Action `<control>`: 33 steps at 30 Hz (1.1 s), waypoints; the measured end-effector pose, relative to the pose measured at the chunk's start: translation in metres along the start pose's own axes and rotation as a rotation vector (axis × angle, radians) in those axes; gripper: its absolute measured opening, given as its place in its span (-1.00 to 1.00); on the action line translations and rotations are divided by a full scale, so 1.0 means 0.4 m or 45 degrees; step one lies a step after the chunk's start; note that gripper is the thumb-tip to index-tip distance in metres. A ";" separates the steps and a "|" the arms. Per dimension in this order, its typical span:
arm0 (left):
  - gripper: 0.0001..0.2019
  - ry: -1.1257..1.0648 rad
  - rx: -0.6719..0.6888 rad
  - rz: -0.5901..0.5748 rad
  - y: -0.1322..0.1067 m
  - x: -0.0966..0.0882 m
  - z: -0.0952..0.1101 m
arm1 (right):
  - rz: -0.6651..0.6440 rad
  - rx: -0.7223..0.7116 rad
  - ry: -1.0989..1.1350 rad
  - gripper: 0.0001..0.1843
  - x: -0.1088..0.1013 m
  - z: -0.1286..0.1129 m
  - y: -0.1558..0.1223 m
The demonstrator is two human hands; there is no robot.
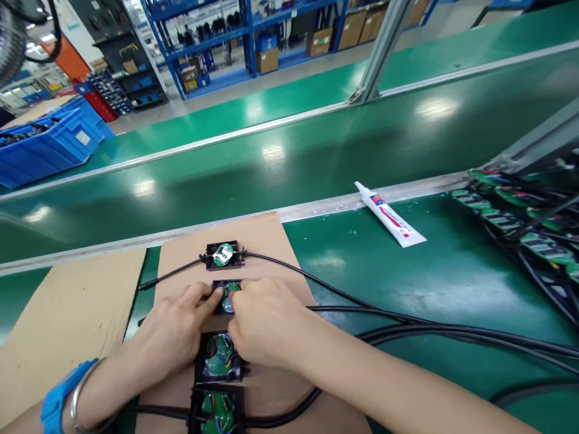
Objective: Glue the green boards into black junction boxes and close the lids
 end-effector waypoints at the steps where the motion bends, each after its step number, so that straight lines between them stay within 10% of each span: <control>1: -0.49 -0.095 -0.024 0.036 0.006 -0.017 -0.010 | -0.016 -0.007 0.033 -0.71 -0.004 0.003 -0.002; 9: -0.78 -0.430 0.310 0.153 0.021 -0.036 0.020 | -0.047 -0.033 0.224 -0.65 -0.028 0.038 -0.049; 22: -0.73 -0.421 0.226 0.182 0.002 0.002 0.026 | -0.154 -0.026 0.313 -0.72 -0.004 0.061 -0.042; 29: -0.73 -0.380 0.213 0.233 -0.004 0.008 0.029 | 0.418 -0.331 0.024 -0.76 0.008 0.035 -0.069; 33: -0.72 -0.395 0.204 0.214 -0.003 0.001 0.029 | 0.435 -0.250 -0.039 -0.75 0.023 0.058 -0.065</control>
Point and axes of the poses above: each hand's wrist, its own y-axis towards the middle knuckle, its own x-axis out of the palm, z = x × y, the point moved 7 cm from there along y, towards the middle knuckle, and after that the axes turned 5 degrees about -x, right-handed, at the moved point
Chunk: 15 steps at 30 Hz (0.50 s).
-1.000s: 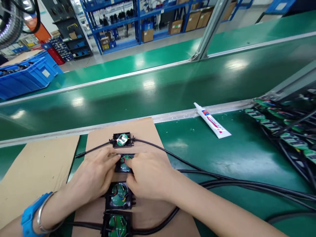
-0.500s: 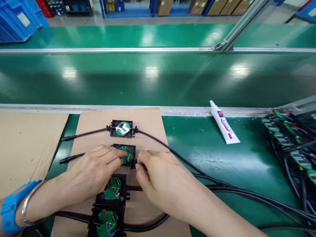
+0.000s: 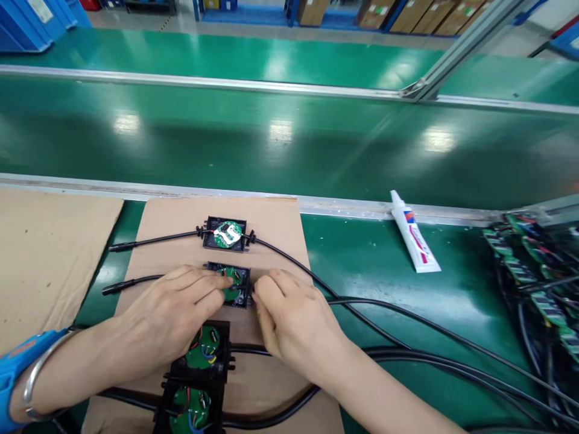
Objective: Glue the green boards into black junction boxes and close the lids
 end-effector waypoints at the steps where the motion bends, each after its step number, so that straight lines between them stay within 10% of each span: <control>1: -0.69 0.002 -0.005 -0.013 0.000 0.001 0.000 | -0.024 0.006 0.010 -0.75 0.000 0.004 0.002; 15: -0.61 0.080 0.018 -0.089 0.020 -0.005 0.010 | -0.109 -0.150 -0.346 -0.70 0.017 -0.052 0.021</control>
Point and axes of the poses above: each hand's wrist, its own y-axis towards the middle knuckle, its own x-axis out of the palm, z = x × y, the point moved 7 cm from there along y, towards the middle knuckle, and after that the axes turned 5 degrees about -x, right-handed, at the moved point
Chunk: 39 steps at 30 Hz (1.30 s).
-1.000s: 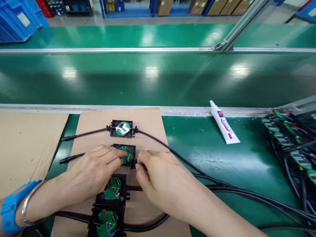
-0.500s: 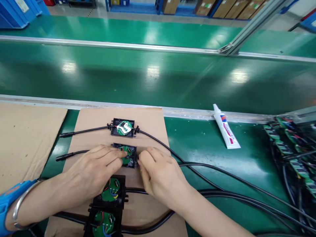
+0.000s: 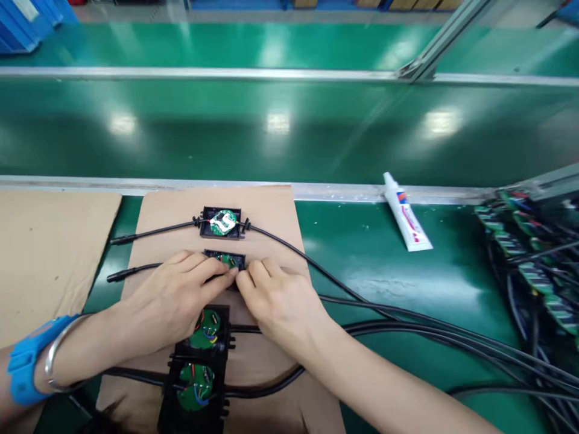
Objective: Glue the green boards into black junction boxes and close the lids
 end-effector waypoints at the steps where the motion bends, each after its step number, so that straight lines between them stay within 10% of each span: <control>1: -0.56 -0.012 -0.004 0.002 -0.003 0.002 -0.003 | 0.051 0.043 0.102 -0.72 0.002 0.013 -0.008; 7: -0.40 0.003 -0.042 -0.025 -0.010 0.009 -0.008 | 0.245 0.287 0.635 -0.82 0.003 0.079 -0.035; 21: -0.43 -0.118 -0.078 0.009 -0.020 -0.013 0.002 | 0.132 0.180 0.749 -0.77 -0.012 0.072 -0.019; 26: -0.61 -0.327 -0.306 0.331 -0.013 -0.080 -0.154 | 0.206 0.258 0.558 -0.79 -0.046 0.146 0.023; 30: -0.92 -0.278 -0.553 0.244 0.021 -0.065 -0.283 | 0.278 0.360 0.480 -0.69 -0.002 0.193 0.062; 39: -0.74 -0.341 -0.541 0.133 0.027 -0.101 -0.258 | 0.185 0.235 0.520 -0.73 -0.118 0.107 0.079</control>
Point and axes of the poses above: each hand's wrist, its own y-axis towards the middle knuckle, its own x-axis out of the palm, z = x × y, the point moved 7 cm from there along y, towards the middle knuckle, and after that the axes turned 5 degrees about -x, right-handed, at the moved point
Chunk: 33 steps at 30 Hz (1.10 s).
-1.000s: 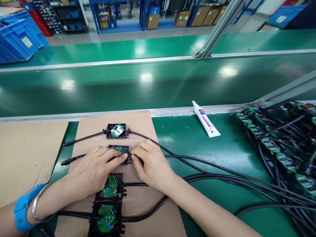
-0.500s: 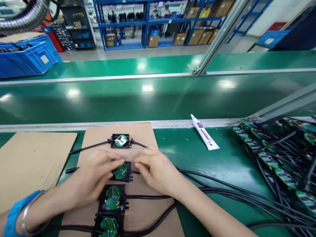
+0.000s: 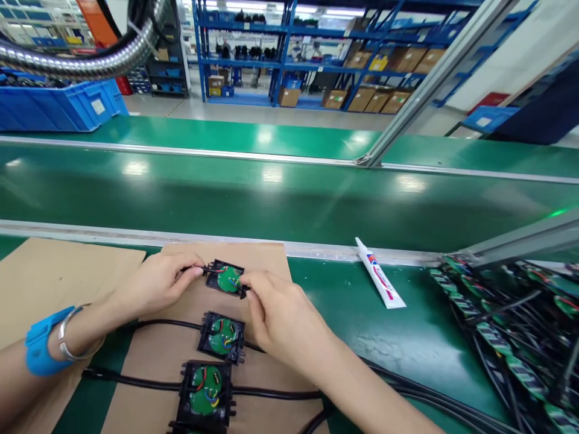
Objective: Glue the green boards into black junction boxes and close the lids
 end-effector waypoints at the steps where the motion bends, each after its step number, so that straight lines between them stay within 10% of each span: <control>1: -0.74 0.051 0.011 -0.012 0.007 0.002 0.005 | -0.040 0.013 -0.035 -0.72 0.001 -0.008 0.012; 11: -0.74 0.350 0.035 -0.055 0.055 0.030 0.018 | -0.368 0.128 -0.156 -0.64 0.075 0.031 0.095; 33: -0.87 -0.171 -0.132 -0.138 0.074 0.038 -0.064 | -0.665 0.184 -0.327 -0.47 0.133 0.044 0.109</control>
Point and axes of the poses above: each hand's wrist, its own y-axis towards the middle knuckle, its own x-axis out of the palm, z = x × y, the point moved 7 cm from there along y, towards the middle knuckle, and after that the axes turned 5 degrees about -x, right-handed, at the moved point
